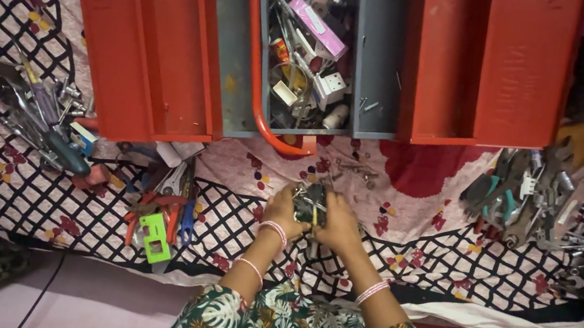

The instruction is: The person empties a red toolbox, sorts small metal parts and tools by hand, and places them back into the toolbox compartments. The person handles screws, bolts, and a ratchet, arranging them within the open toolbox.

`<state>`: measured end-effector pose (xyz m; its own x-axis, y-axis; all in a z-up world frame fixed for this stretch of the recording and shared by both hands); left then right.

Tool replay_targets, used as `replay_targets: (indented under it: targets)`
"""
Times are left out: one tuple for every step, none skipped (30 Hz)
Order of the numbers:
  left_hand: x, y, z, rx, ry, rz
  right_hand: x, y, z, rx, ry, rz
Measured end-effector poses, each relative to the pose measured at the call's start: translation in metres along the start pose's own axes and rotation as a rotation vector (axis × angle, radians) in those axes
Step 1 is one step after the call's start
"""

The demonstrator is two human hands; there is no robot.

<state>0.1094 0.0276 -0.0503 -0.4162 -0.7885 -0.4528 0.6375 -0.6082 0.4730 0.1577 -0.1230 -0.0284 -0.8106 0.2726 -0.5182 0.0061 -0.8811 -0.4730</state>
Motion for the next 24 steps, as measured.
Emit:
replay_targets:
  targets:
    - [0.006,-0.003,-0.004,-0.005,0.001,-0.026,0.001,-0.003,0.0,0.024,-0.042,-0.036]
    - [0.012,-0.008,-0.007,-0.011,0.003,-0.052,0.002,-0.007,-0.001,0.046,-0.029,-0.04]
    - [0.018,-0.013,-0.011,-0.017,0.005,-0.078,0.003,-0.01,-0.002,0.068,-0.016,-0.045]
    - [0.025,-0.02,-0.013,-0.017,0.014,-0.026,0.007,-0.011,-0.002,0.091,-0.004,-0.051]
    - [0.031,-0.027,-0.015,-0.017,0.022,0.026,0.009,-0.013,-0.003,0.068,0.042,-0.06]
    - [0.038,-0.035,-0.017,-0.016,0.028,0.077,0.012,-0.014,-0.004,0.047,0.088,-0.07]
    - [0.044,-0.042,-0.02,-0.008,0.032,0.178,0.016,-0.013,-0.005,0.026,0.134,-0.079]
    - [0.05,-0.05,-0.024,0.001,0.039,0.279,0.019,-0.011,-0.006,0.029,0.165,-0.078]
    - [0.054,-0.057,-0.028,0.009,0.045,0.38,0.023,-0.008,-0.007,0.032,0.197,-0.076]
    - [0.063,-0.064,-0.034,-0.002,-0.032,0.61,0.026,-0.005,-0.01,0.035,0.23,-0.074]
    - [0.071,-0.069,-0.039,-0.012,-0.112,0.838,0.03,0.001,-0.015,0.066,0.201,-0.097]
    - [0.08,-0.071,-0.041,-0.022,-0.194,1.067,0.033,0.008,-0.018,0.098,0.17,-0.119]
    - [0.085,-0.076,-0.043,-0.071,-0.209,1.171,0.037,0.014,-0.02,0.13,0.139,-0.14]
    - [0.089,-0.079,-0.044,-0.121,-0.223,1.274,0.036,0.015,-0.022,0.1,0.165,-0.146]
    - [0.092,-0.081,-0.044,-0.172,-0.235,1.377,0.036,0.016,-0.022,0.071,0.19,-0.152]
    - [0.092,-0.082,-0.044,-0.188,-0.23,1.377,0.035,0.016,-0.022,0.042,0.217,-0.159]
    - [0.091,-0.082,-0.044,-0.203,-0.225,1.378,0.036,0.017,-0.023,0.042,0.212,-0.149]
    - [0.091,-0.081,-0.042,-0.22,-0.22,1.377,0.037,0.017,-0.022,0.043,0.208,-0.14]
    - [0.089,-0.079,-0.041,-0.221,-0.232,1.379,0.038,0.016,-0.021,0.045,0.203,-0.13]
    - [0.089,-0.075,-0.04,-0.224,-0.244,1.384,0.04,0.015,-0.018,0.047,0.181,-0.132]
    - [0.089,-0.071,-0.039,-0.227,-0.255,1.389,0.042,0.014,-0.014,0.049,0.16,-0.134]
    - [0.089,-0.068,-0.038,-0.251,-0.258,1.383,0.044,0.012,-0.012,0.05,0.141,-0.137]
    - [0.089,-0.065,-0.037,-0.275,-0.261,1.376,0.041,0.006,-0.008,0.003,0.178,-0.183]
    - [0.09,-0.063,-0.035,-0.3,-0.263,1.37,0.038,0.0,-0.002,-0.044,0.215,-0.23]
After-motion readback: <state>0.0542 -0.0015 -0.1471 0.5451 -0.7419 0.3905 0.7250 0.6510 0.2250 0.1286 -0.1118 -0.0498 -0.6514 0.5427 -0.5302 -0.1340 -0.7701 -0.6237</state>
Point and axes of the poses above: each hand's wrist, its own z-axis away from the middle knuckle, its own x-axis out of the palm, y = z × x, the point moved 6 cm from there along -z, towards the middle knuckle, and after that the axes turned 8 degrees about -y, right-handed, at the moved point
